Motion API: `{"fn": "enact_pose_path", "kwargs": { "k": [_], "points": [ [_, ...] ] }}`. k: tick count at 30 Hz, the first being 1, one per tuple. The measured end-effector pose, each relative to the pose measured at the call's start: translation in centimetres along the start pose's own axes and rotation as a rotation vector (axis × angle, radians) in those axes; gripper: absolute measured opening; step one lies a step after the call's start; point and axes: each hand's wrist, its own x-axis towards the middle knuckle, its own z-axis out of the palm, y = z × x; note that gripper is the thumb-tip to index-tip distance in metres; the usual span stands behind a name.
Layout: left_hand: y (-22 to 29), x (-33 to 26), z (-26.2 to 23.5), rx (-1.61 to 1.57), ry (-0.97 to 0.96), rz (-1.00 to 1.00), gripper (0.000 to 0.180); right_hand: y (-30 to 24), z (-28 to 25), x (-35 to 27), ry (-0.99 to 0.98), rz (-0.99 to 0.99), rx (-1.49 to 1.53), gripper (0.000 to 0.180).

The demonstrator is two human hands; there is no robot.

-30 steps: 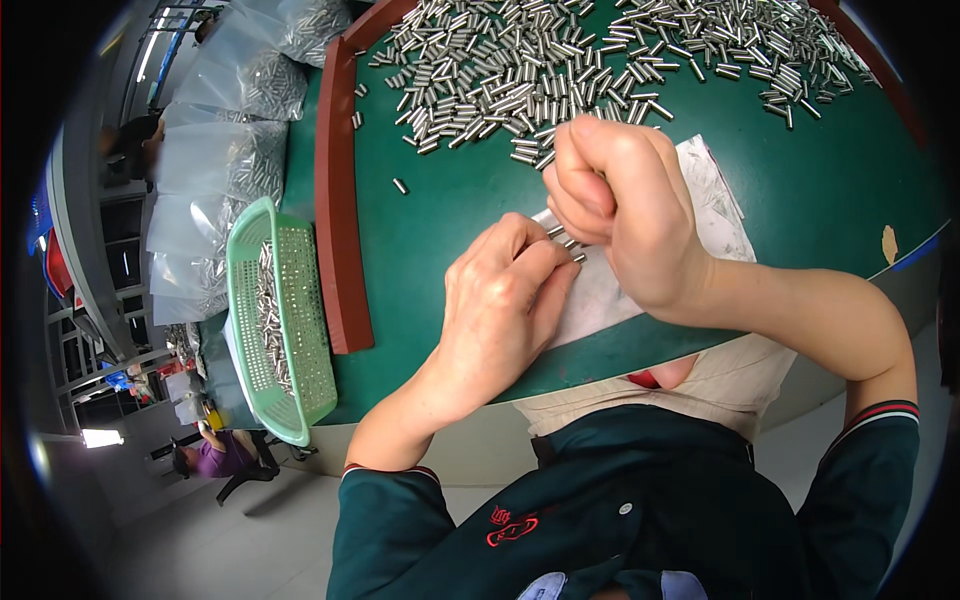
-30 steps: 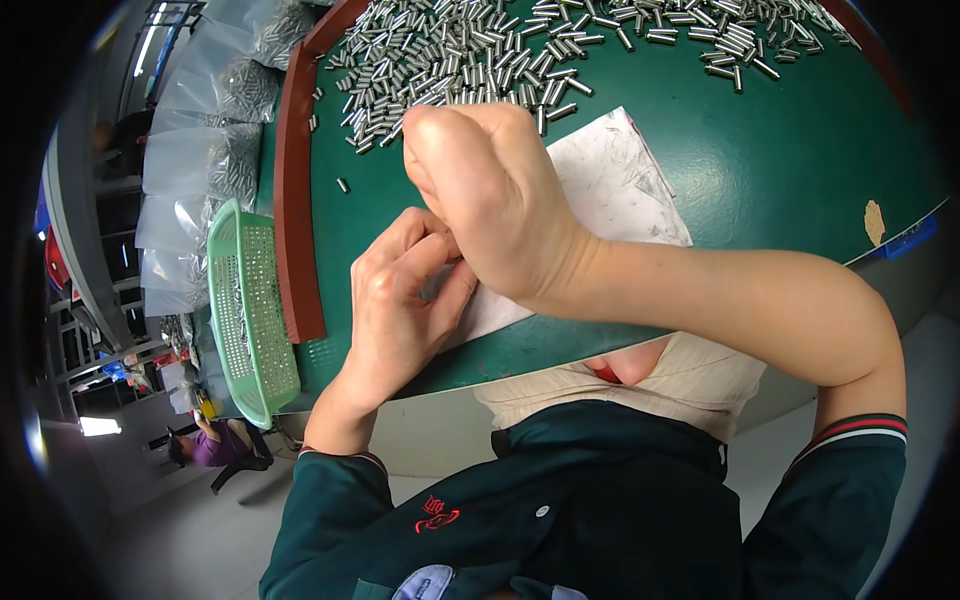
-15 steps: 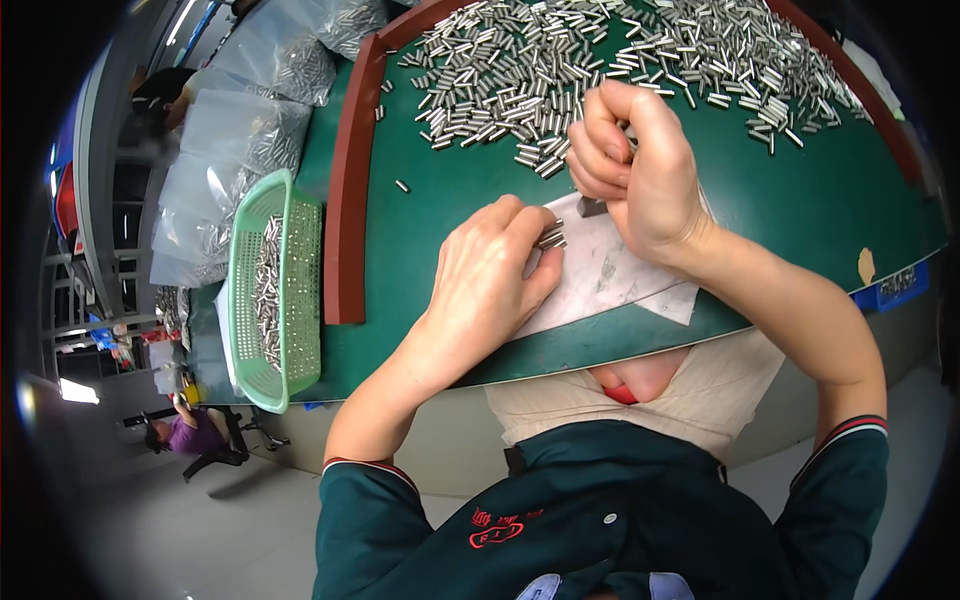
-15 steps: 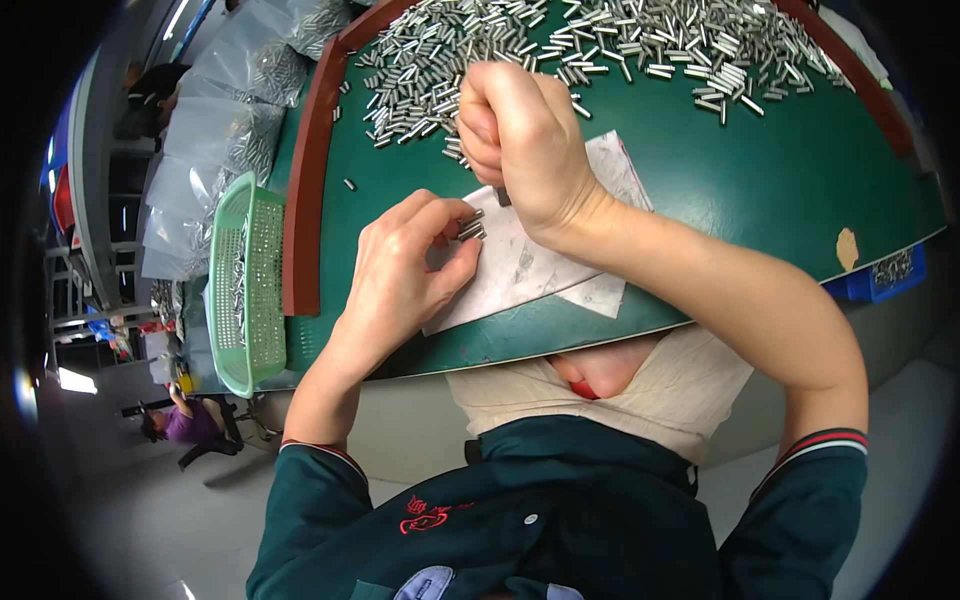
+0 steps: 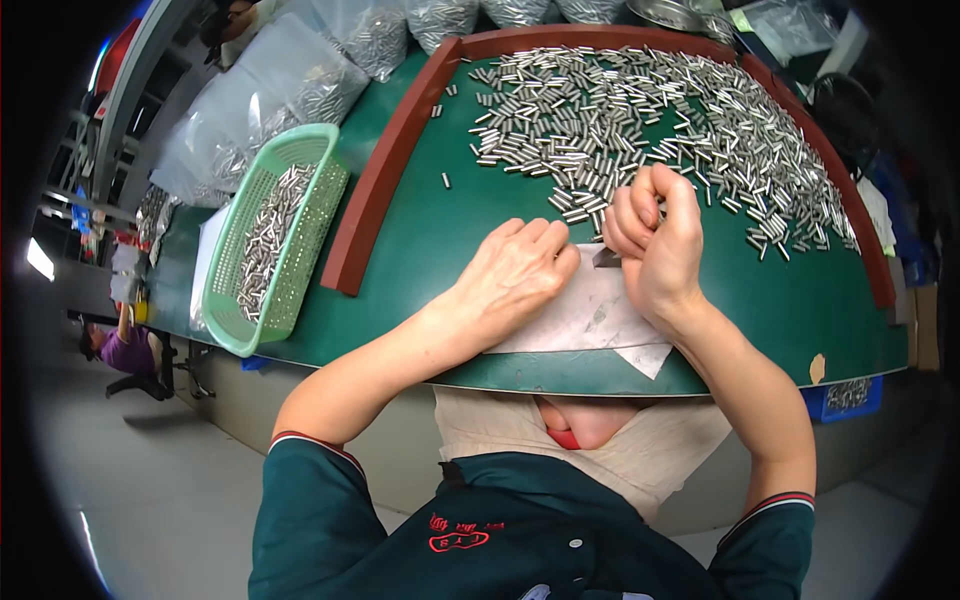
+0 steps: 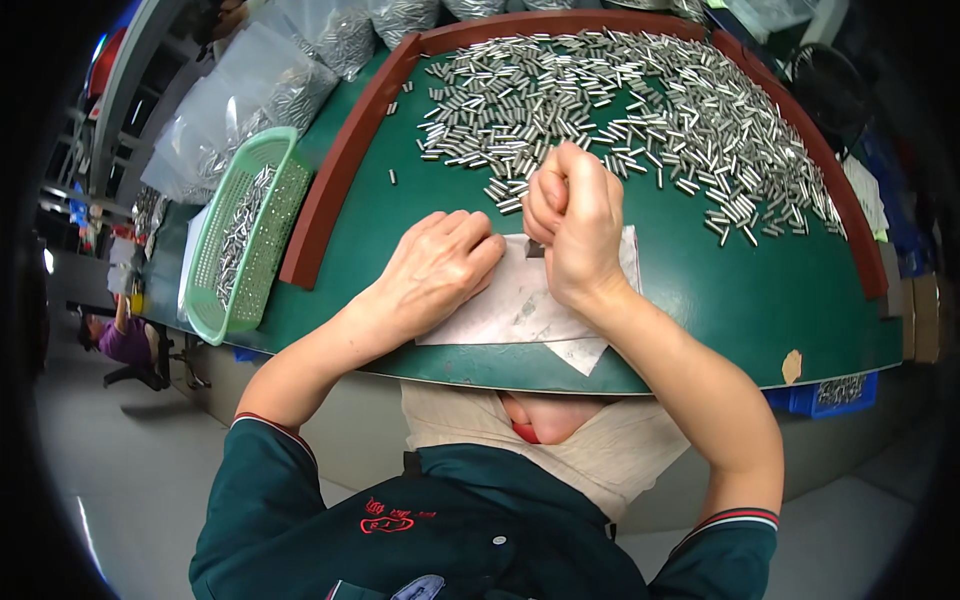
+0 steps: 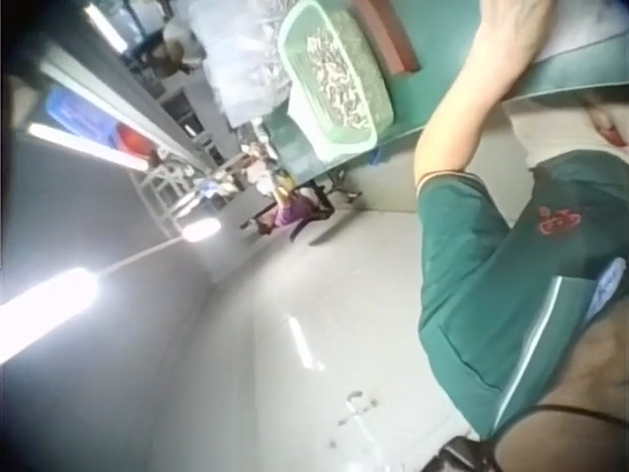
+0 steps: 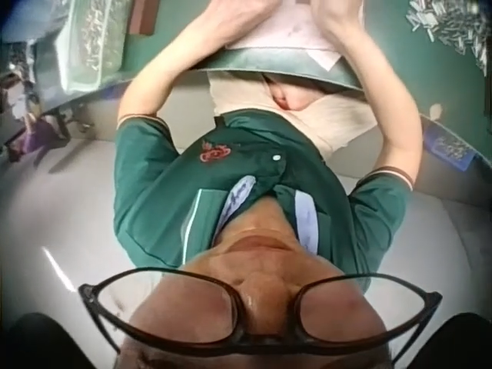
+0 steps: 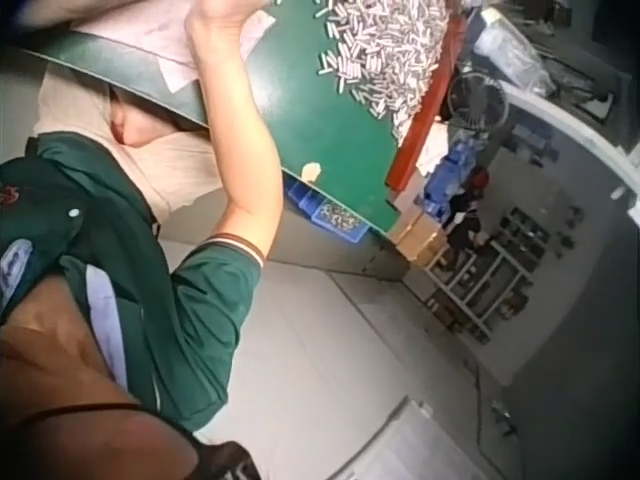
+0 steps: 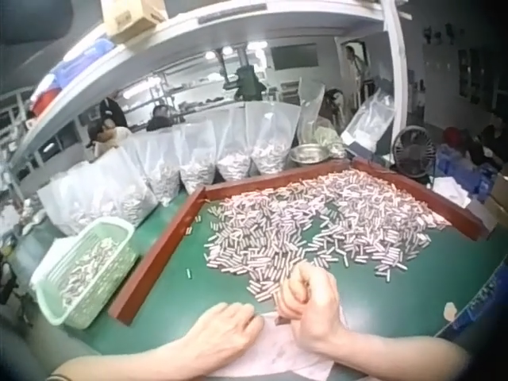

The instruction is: The recorder is inspecting and sorting small cylindrical metal components at an industrial workbench using a small metal tool.

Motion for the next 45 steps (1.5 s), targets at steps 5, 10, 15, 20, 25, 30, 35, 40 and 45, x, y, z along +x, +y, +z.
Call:
{"fn": "enact_pose_path", "kwargs": {
  "k": [5, 10, 15, 20, 25, 30, 35, 40, 45],
  "points": [
    [-0.6, 0.1, -0.1, -0.064, 0.021, 0.015, 0.007, -0.3, 0.3, 0.0, 0.005, 0.042, 0.003, 0.033],
    [-3.0, -0.2, -2.4, -1.588, 0.198, -0.646, 0.011, -0.4, 0.3, 0.1, 0.037, 0.068, -0.017, 0.032],
    [-7.9, -1.6, -2.9, -2.017, 0.420, -0.762, 0.024, -0.5, 0.4, 0.1, 0.034, 0.092, -0.008, 0.032],
    [-11.5, -1.6, -1.3, -1.205, 0.308, -0.903, 0.016, -0.7, 0.4, 0.1, 0.028, 0.111, -0.008, 0.033],
    [-12.3, -2.7, 0.1, -0.282, 0.213, -0.561, 0.015, -0.6, 0.5, 0.4, 0.023, 0.126, -0.017, 0.034],
    [-10.5, -2.1, 0.2, -2.269, 0.357, -0.799, 0.021, -0.9, 0.5, 0.6, 0.042, 0.135, -0.022, 0.033],
    [-8.5, -1.7, 0.9, -2.574, 0.350, -0.803, 0.037, -0.8, 0.6, 0.7, 0.060, 0.155, -0.011, 0.034],
    [-7.7, -1.6, 0.4, -2.713, 0.233, -0.715, 0.045, -0.9, 0.8, 0.7, 0.100, 0.159, -0.025, 0.035],
    [-7.6, -1.9, 0.7, -2.657, 0.189, -0.644, 0.041, -0.8, 0.8, 0.8, 0.093, 0.157, -0.025, 0.035]
  ]
}}
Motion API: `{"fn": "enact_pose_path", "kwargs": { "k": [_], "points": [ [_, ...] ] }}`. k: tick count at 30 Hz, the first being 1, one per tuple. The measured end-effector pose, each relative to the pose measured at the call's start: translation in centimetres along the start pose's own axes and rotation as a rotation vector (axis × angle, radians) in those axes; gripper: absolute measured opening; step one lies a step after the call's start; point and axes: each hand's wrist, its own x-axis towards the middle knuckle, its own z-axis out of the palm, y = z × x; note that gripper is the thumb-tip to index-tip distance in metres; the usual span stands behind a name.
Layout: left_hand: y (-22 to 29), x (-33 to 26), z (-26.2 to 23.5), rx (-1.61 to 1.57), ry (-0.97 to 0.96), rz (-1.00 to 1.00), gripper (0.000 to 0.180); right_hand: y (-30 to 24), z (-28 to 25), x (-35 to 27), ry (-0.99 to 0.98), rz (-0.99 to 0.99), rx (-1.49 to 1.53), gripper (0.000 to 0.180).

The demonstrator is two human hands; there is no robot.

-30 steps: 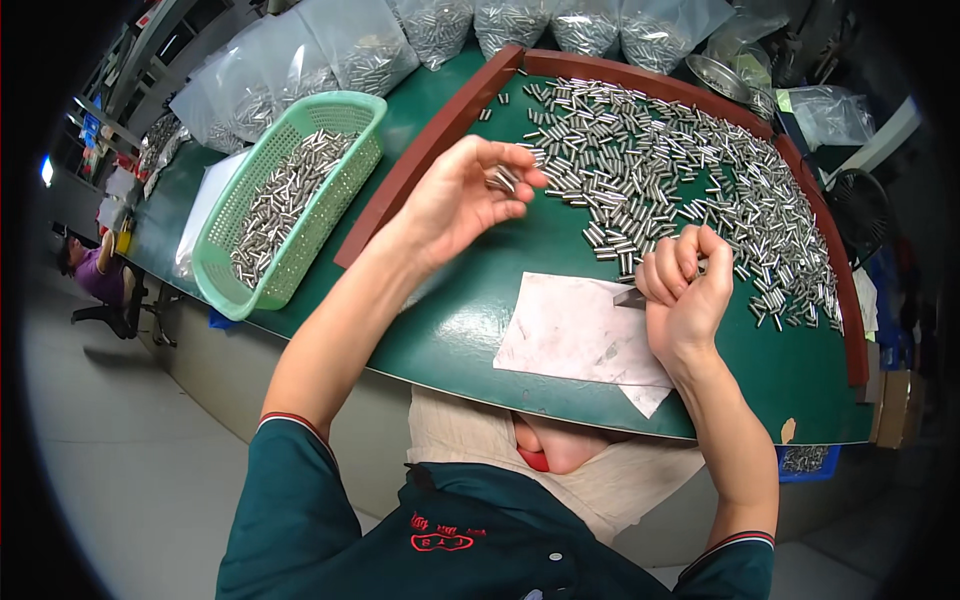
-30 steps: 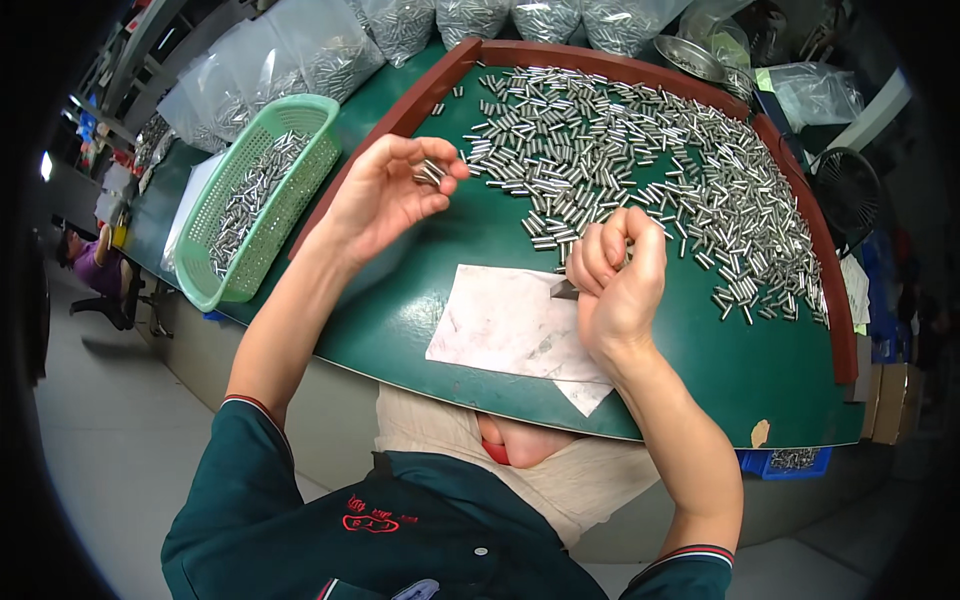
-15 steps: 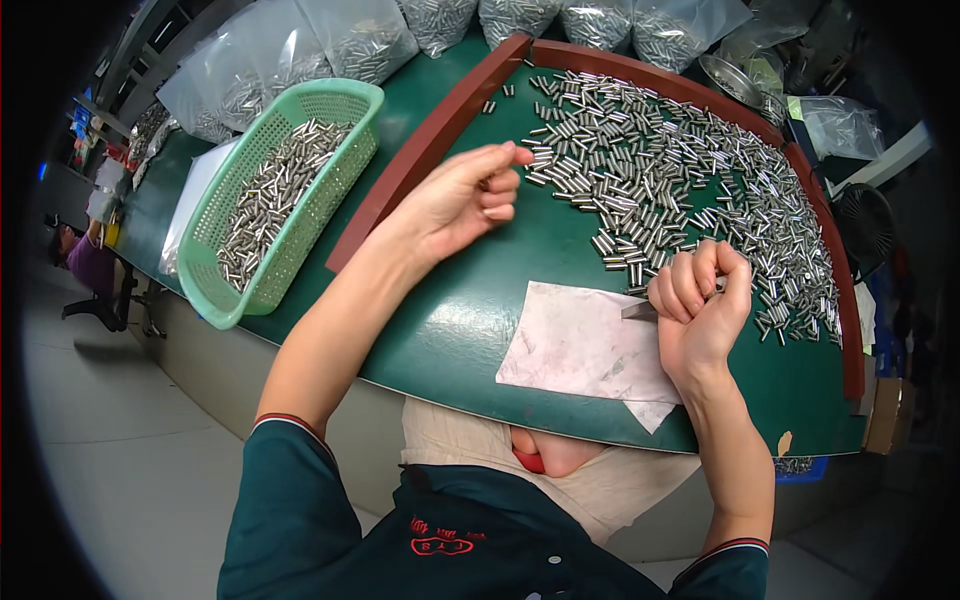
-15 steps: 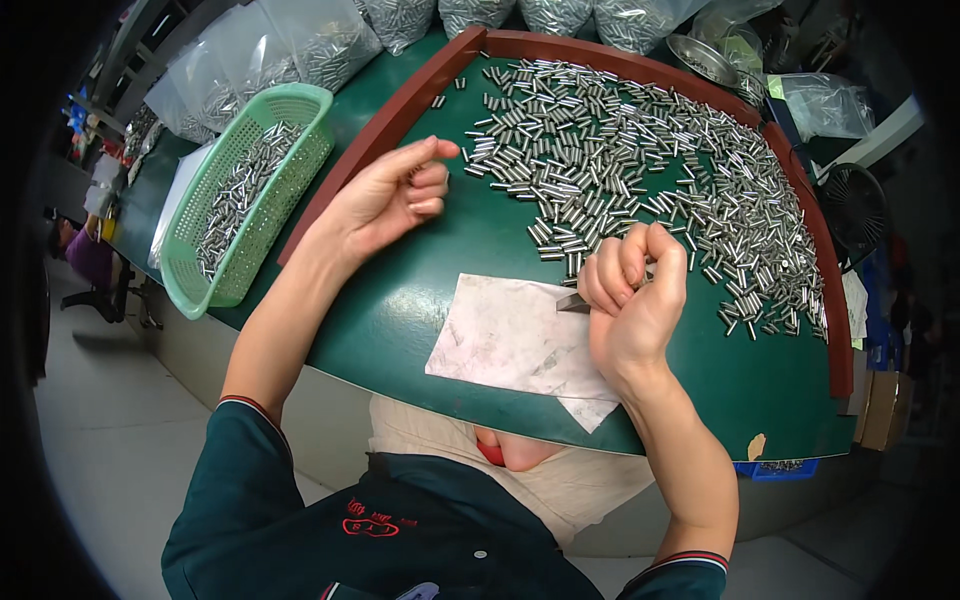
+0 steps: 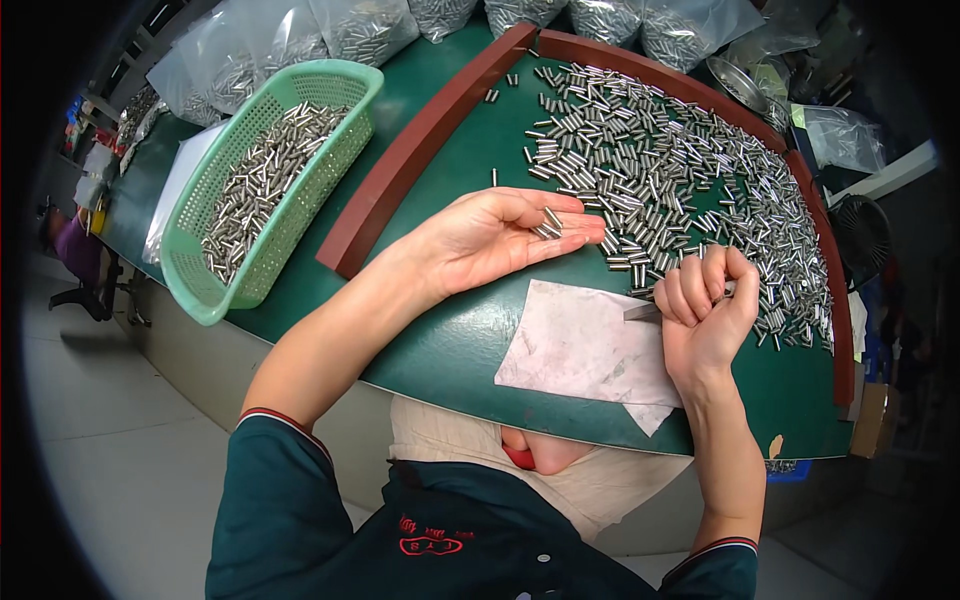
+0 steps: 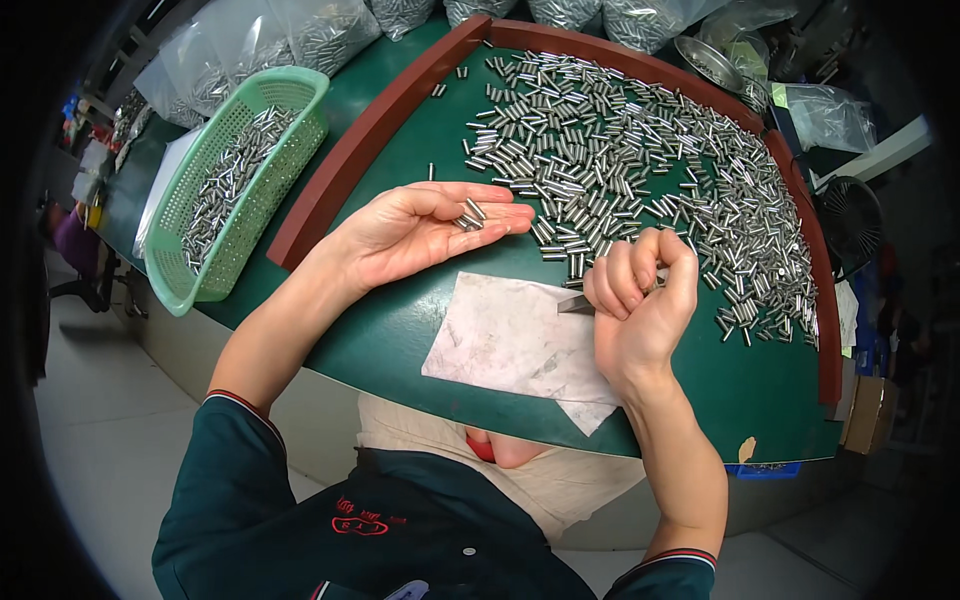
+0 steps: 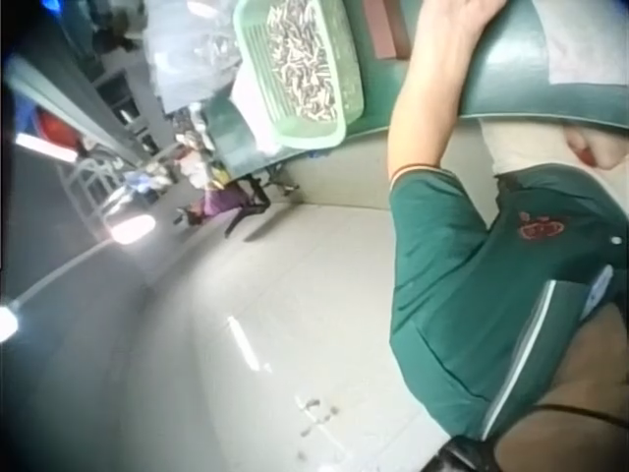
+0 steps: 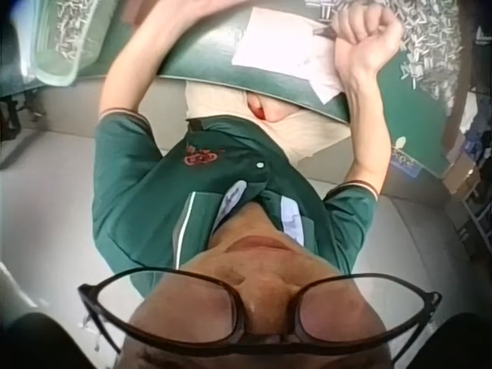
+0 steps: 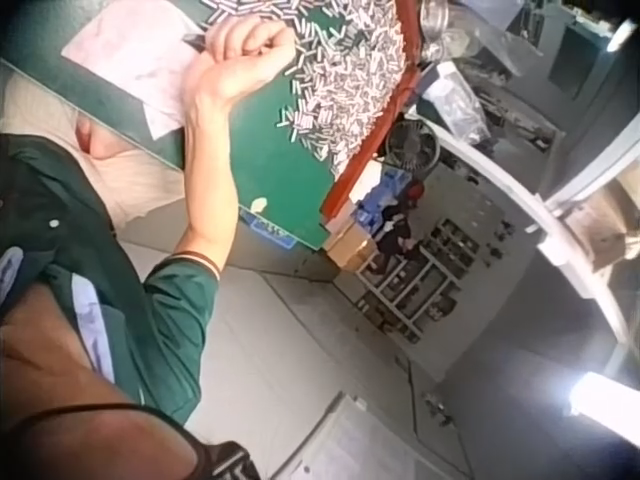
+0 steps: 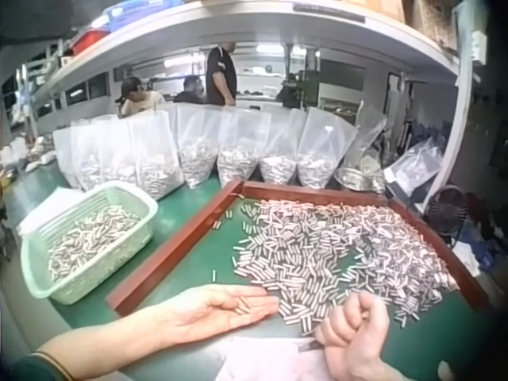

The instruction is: The recorder is inspecting and sorting small cylindrical metal components at an industrial workbench using a small metal tool.

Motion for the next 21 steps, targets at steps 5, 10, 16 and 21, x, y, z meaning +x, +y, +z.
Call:
{"fn": "enact_pose_path", "kwargs": {
  "k": [5, 10, 16, 21],
  "points": [
    [-0.17, -0.07, 0.15, 0.036, 0.059, -0.002, 0.039, -0.01, -0.09, 0.09, 0.002, -0.001, -0.003, 0.035],
    [-0.26, -0.03, 0.09, 0.044, 0.091, 0.019, 0.038, 0.03, -0.01, 0.13, 0.006, 0.000, 0.001, 0.035],
    [-0.17, -0.02, -0.05, 0.068, 0.089, 0.013, 0.036, 0.00, -0.16, 0.17, -0.008, 0.003, 0.008, 0.034],
    [-0.16, -0.12, 0.17, 0.090, 0.124, 0.022, 0.034, -0.03, 0.02, 0.09, -0.003, 0.001, 0.001, 0.034]
  ]
}}
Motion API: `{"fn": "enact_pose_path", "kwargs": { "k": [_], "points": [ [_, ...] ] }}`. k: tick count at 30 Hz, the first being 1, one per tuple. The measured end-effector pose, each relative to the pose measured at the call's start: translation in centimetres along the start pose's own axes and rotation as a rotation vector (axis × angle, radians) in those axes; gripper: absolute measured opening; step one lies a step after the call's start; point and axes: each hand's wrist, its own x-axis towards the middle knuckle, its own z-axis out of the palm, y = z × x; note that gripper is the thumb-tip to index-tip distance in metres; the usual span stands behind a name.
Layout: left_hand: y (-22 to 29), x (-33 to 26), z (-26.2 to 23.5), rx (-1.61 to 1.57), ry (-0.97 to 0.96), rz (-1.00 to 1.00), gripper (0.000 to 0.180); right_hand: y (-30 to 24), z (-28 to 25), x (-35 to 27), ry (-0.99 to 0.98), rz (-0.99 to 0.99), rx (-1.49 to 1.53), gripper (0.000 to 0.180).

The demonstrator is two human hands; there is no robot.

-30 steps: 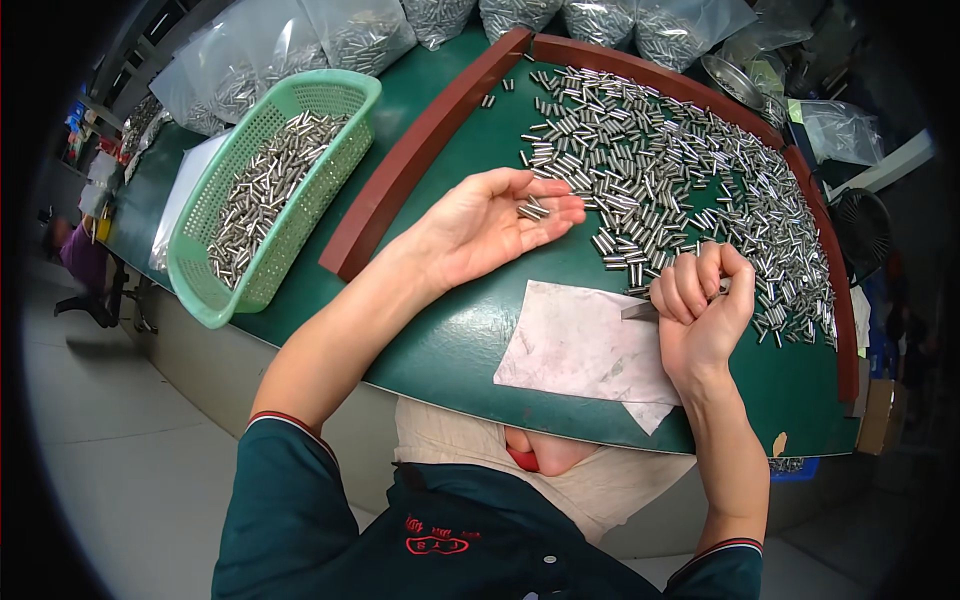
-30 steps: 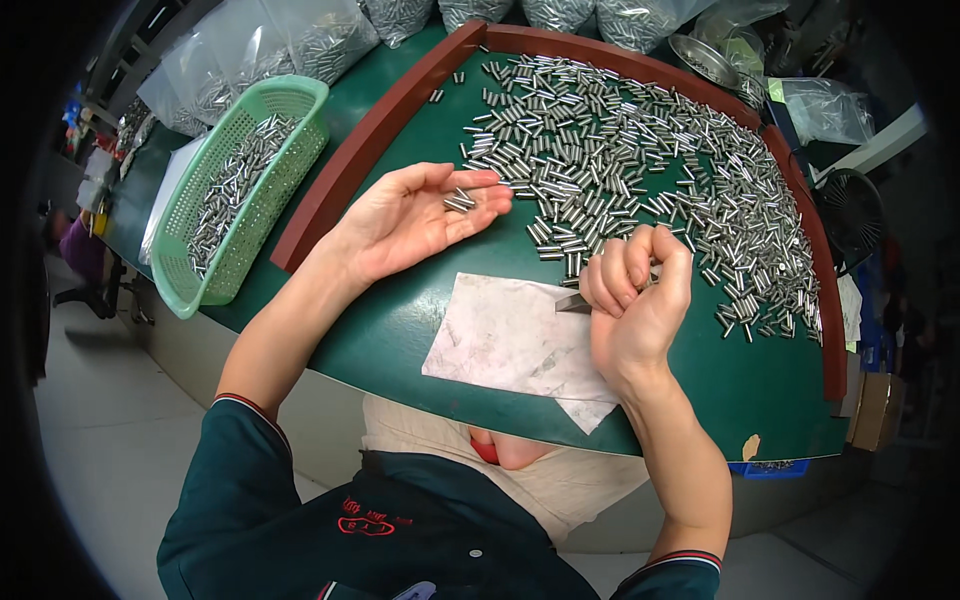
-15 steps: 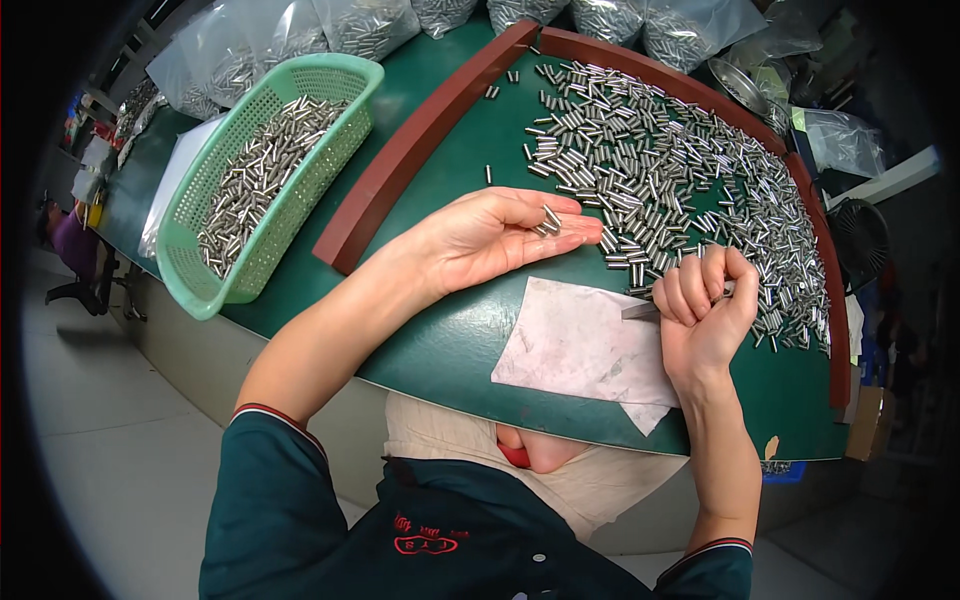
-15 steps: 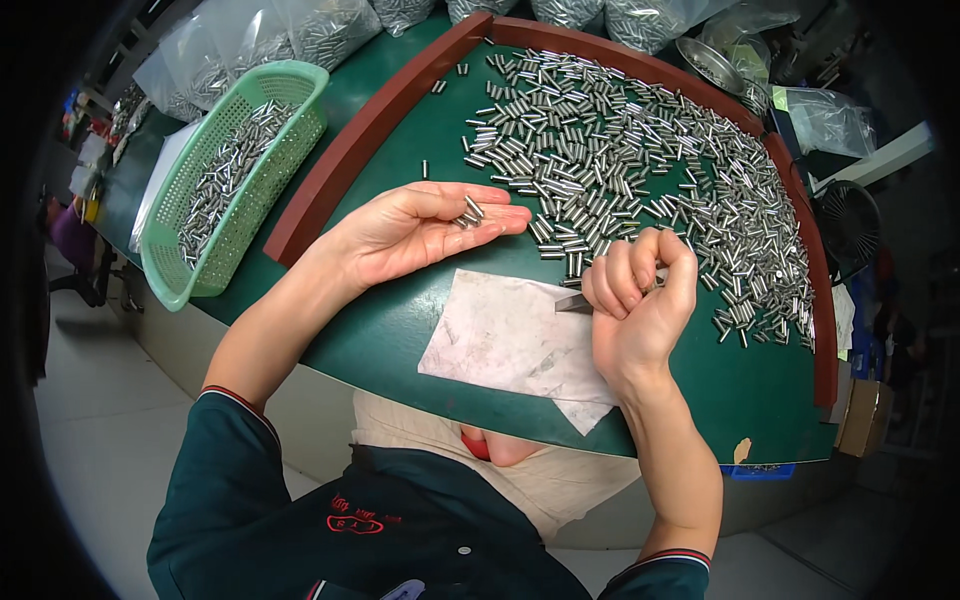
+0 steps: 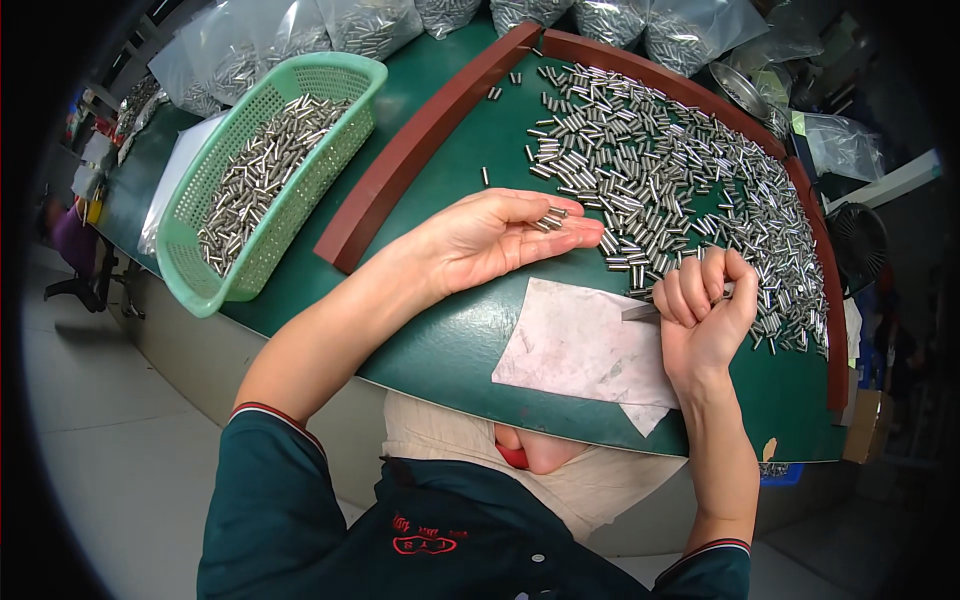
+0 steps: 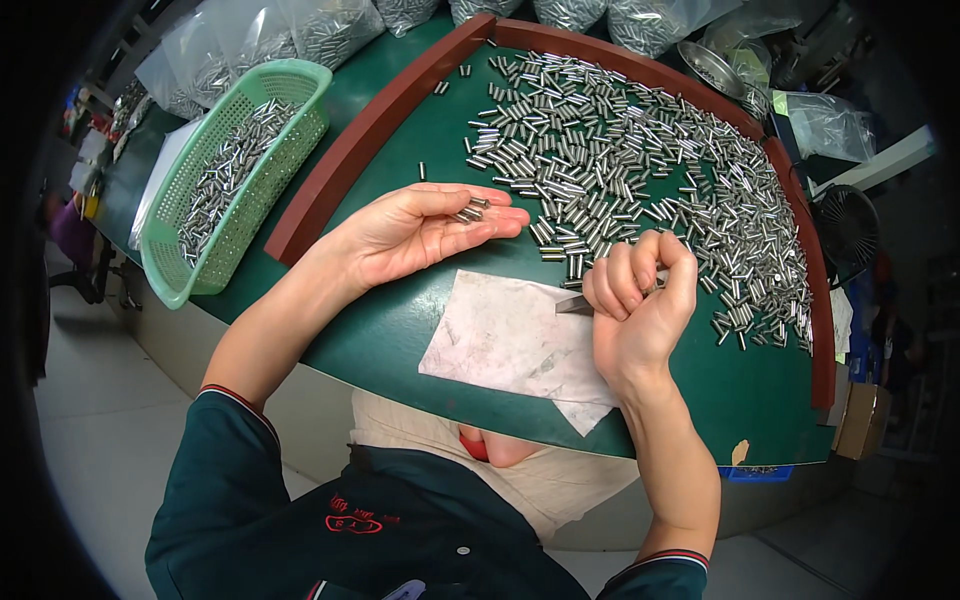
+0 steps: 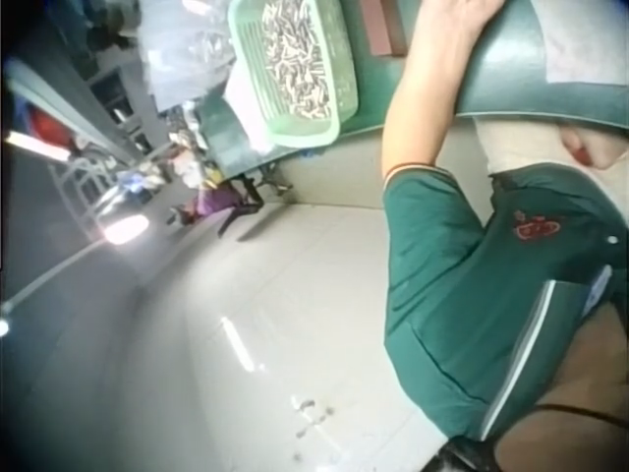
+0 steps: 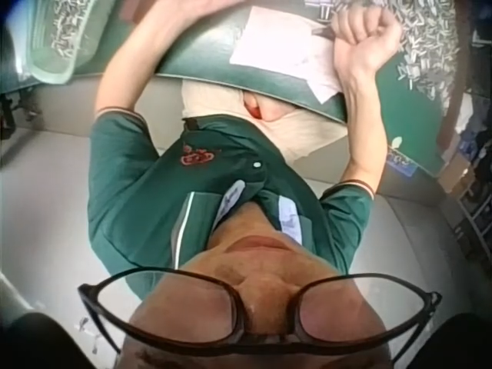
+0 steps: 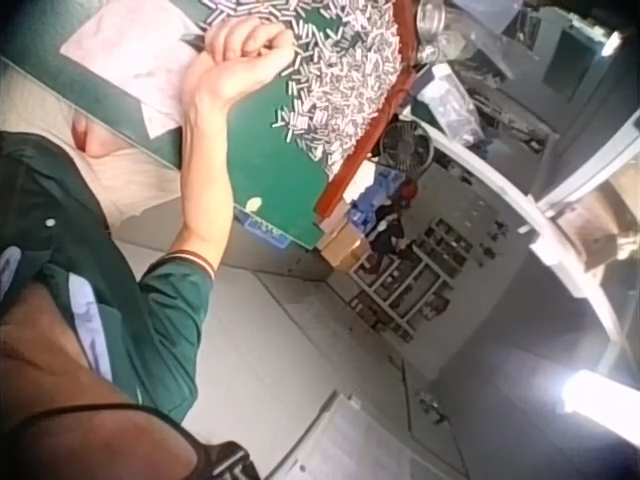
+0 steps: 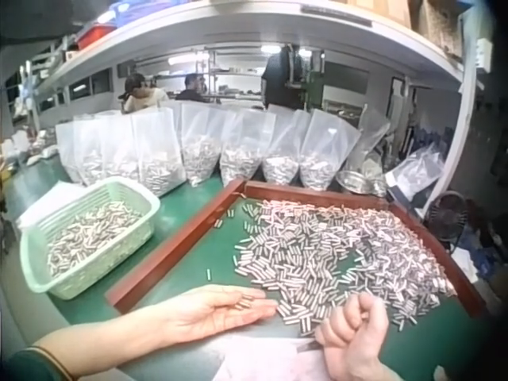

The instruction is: The recorder is inspecting and sorting small cylindrical metal components at an industrial workbench using a small metal tool.

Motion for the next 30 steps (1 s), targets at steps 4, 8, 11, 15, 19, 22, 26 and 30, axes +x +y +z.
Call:
{"fn": "enact_pose_path", "kwargs": {
  "k": [4, 8, 11, 15, 19, 22, 26, 30],
  "points": [
    [0.5, -0.1, 0.2, 0.161, 0.112, 0.113, 0.027, 0.0, 0.0, 0.0, 0.003, 0.010, 0.003, 0.035],
    [2.2, -0.2, -0.8, 0.494, 0.321, 0.340, 0.019, 0.0, -0.2, -0.1, -0.008, 0.004, 0.006, 0.036],
    [3.2, -0.2, -1.2, 1.189, 0.520, 0.634, 0.015, -0.1, -0.3, -0.1, -0.022, 0.001, -0.001, 0.035],
    [2.9, -0.5, -2.1, 2.052, 0.618, 0.853, 0.015, -0.2, -0.3, -0.1, -0.026, 0.009, -0.003, 0.035],
    [2.7, 0.1, -3.6, 2.143, 0.430, 0.869, 0.011, -0.2, -0.1, -0.2, -0.028, 0.008, -0.005, 0.034],
    [2.8, -0.2, -2.7, 2.150, 0.465, 0.721, 0.012, -0.1, -0.4, -0.1, -0.030, 0.009, -0.009, 0.034],
    [2.3, -0.3, -2.3, 1.881, 0.424, 0.644, 0.011, 0.0, -0.5, -0.2, -0.035, 0.011, -0.011, 0.033],
    [-1.1, -0.8, 1.7, 1.484, 0.182, 0.441, 0.011, -0.1, -0.5, -0.4, -0.035, -0.004, -0.001, 0.033]
  ]
}}
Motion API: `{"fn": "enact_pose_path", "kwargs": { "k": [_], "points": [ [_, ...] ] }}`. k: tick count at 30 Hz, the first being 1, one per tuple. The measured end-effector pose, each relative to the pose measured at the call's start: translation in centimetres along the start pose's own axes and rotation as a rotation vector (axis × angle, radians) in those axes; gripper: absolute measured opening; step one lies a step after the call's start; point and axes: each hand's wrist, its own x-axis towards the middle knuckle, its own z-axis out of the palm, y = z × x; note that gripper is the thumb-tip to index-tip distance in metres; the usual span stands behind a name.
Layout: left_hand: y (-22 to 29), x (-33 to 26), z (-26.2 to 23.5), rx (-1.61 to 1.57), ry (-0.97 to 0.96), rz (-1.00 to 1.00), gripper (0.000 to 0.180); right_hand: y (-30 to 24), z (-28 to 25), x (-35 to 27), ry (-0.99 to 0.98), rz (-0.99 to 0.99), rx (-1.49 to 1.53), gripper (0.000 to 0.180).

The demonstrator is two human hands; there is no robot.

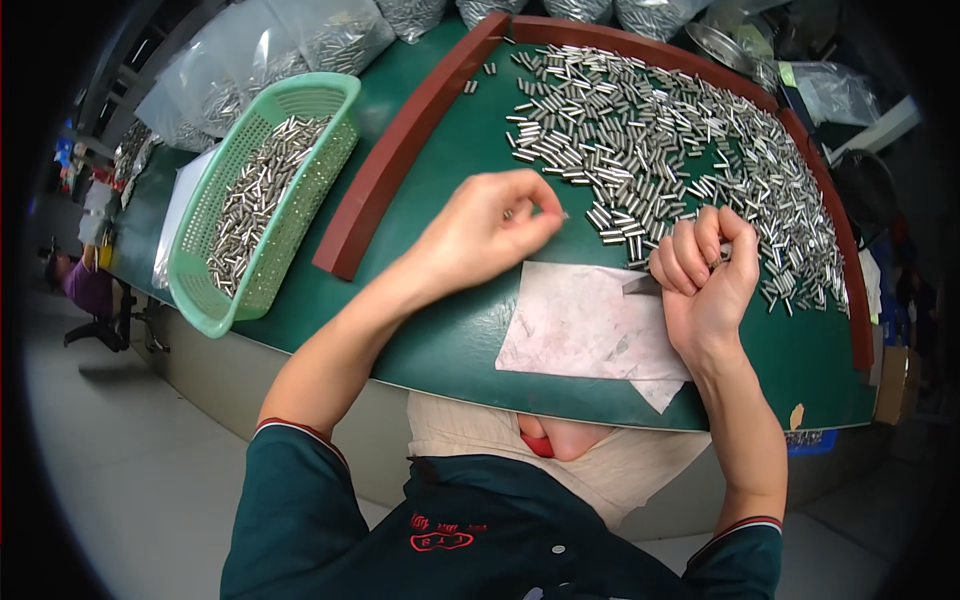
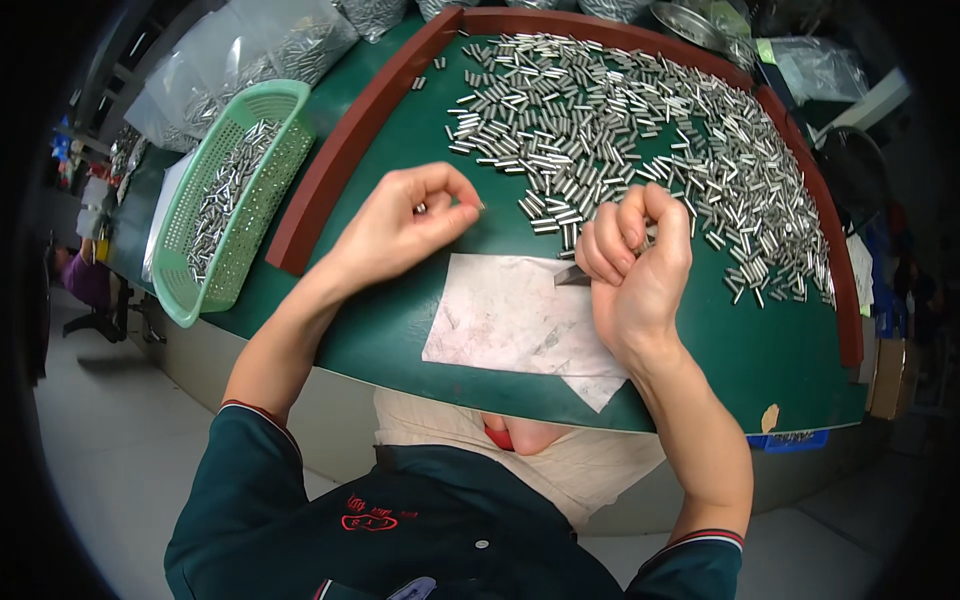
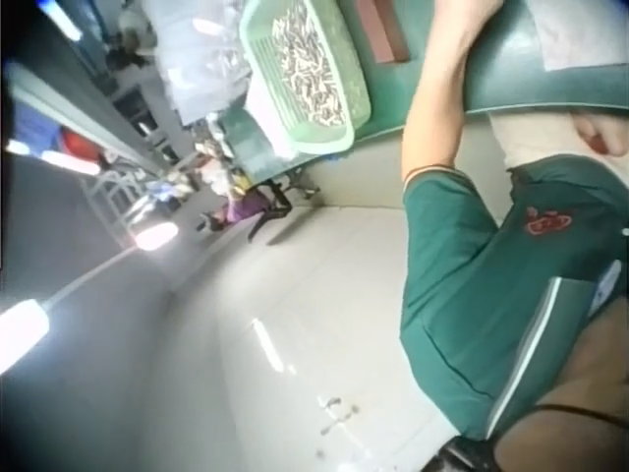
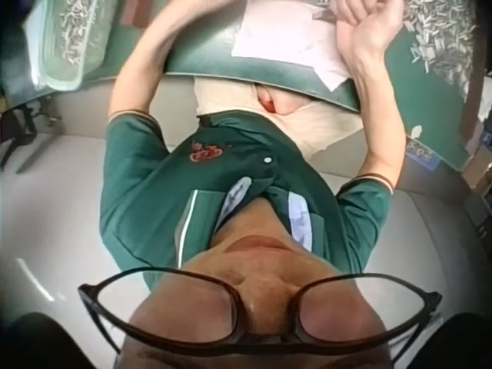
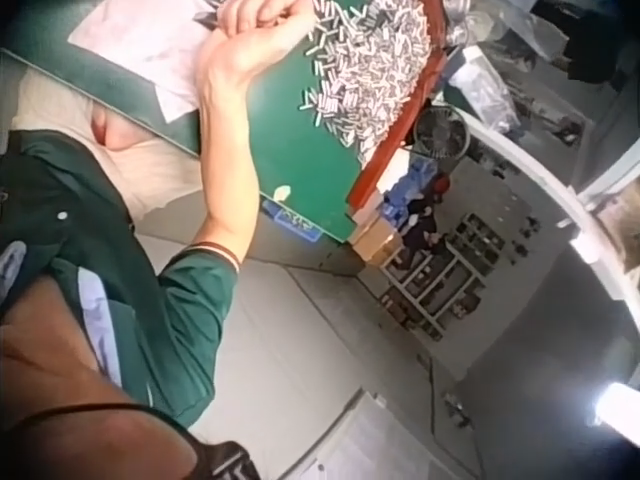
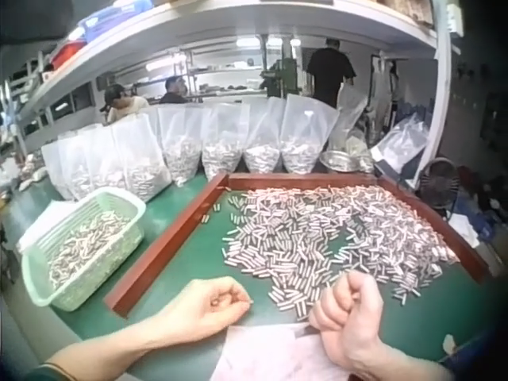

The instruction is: The recorder is inspecting and sorting small cylindrical metal components at an industrial workbench using a small metal tool.

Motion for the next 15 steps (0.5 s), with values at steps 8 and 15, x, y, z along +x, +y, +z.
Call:
{"fn": "enact_pose_path", "kwargs": {
  "k": [8, 15],
  "points": [
    [0.8, -1.7, 4.6, 0.246, -0.057, 0.299, 0.008, 0.2, 0.5, -0.7, -0.099, -0.094, 0.107, 0.034],
    [1.5, -1.6, 4.4, 0.270, -0.103, 0.181, 0.006, 1.2, 0.7, -1.1, -0.050, -0.049, 0.067, 0.036]
  ]
}}
